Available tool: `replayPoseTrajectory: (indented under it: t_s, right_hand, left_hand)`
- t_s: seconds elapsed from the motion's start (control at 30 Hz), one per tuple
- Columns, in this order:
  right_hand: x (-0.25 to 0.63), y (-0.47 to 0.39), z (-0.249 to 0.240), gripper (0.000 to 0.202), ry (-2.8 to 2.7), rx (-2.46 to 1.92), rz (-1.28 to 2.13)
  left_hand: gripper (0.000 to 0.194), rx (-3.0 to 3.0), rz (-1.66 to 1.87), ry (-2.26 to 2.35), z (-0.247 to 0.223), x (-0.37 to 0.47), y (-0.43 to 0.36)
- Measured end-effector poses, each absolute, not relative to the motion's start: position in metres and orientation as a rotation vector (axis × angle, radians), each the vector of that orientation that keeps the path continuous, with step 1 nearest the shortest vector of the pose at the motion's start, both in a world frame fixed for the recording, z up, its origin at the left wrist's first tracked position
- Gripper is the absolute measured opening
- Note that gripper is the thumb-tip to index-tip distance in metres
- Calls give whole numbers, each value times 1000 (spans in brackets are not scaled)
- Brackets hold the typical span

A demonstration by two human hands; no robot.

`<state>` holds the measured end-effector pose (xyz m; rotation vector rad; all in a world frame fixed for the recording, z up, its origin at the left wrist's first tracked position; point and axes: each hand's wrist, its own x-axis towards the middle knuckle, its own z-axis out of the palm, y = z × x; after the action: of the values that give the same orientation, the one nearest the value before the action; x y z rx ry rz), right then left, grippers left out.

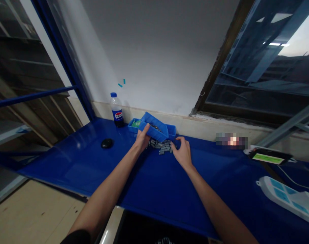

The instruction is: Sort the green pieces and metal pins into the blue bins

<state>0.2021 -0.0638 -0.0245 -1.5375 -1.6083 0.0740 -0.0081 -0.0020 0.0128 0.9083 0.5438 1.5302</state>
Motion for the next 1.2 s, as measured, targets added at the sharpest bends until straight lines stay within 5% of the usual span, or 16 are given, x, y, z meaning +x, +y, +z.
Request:
replayPoseTrajectory:
  t_s: [0.13, 0.27, 0.43, 0.7, 1.2]
  right_hand:
    - [182, -61, -40, 54, -1718, -1718, -9]
    - [178, -61, -44, 43, -1725, -1773, -15]
    - [172, -53, -42, 55, -1693, -1850, 23]
    - [175, -51, -42, 32, -1670, -1860, -31]
    - [204, -41, -50, 28, -1657, -1715, 68]
  left_hand:
    - [80, 923, 1529, 577, 15, -12, -4]
    - [83, 913, 1524, 580, 14, -10, -6]
    - [89, 987, 1515, 597, 12, -6, -7]
    - [90, 1151, 1489, 694, 4, -8, -5]
    - [106, 1429, 1406, 838, 15, 6, -24]
